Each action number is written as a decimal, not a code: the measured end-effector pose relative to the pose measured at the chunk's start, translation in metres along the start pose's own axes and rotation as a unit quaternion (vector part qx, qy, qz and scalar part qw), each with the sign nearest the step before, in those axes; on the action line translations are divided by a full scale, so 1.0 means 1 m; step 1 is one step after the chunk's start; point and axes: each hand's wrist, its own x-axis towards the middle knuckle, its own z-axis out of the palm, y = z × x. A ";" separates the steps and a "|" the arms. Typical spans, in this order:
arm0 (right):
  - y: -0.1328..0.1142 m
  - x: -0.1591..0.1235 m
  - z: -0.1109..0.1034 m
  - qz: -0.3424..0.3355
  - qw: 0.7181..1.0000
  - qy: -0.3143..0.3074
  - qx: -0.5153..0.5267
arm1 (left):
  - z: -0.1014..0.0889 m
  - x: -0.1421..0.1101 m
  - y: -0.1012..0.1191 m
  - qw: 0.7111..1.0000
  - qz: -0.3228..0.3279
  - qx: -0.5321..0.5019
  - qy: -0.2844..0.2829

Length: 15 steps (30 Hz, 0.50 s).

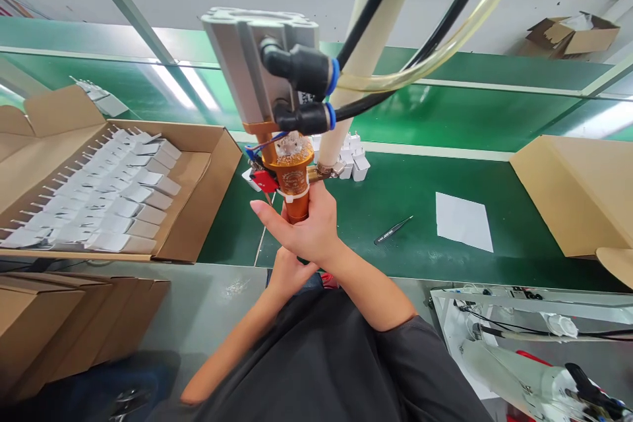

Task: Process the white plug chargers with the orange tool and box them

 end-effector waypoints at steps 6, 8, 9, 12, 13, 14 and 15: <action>0.000 -0.001 -0.003 0.013 1.000 0.011 -0.003 | 0.017 0.000 0.002 0.994 -0.003 -0.067 0.082; 0.001 -0.001 -0.005 0.017 1.000 0.011 0.002 | 0.020 0.000 0.001 0.993 -0.006 -0.078 0.092; 0.001 -0.001 -0.005 0.014 1.000 0.011 0.007 | 0.022 0.000 0.000 0.992 -0.008 -0.082 0.090; -0.001 0.001 -0.005 -0.005 1.000 0.006 0.019 | 0.023 -0.001 -0.002 0.994 -0.012 -0.083 0.076; -0.002 0.002 -0.006 -0.008 1.000 0.001 0.023 | 0.023 -0.001 -0.002 0.995 -0.013 -0.076 0.069; -0.002 0.003 -0.006 -0.009 1.000 -0.006 0.028 | 0.023 -0.001 -0.003 0.996 -0.014 -0.063 0.061; -0.002 0.003 -0.007 -0.009 0.999 -0.016 0.037 | 0.021 0.000 -0.003 0.997 -0.015 -0.046 0.053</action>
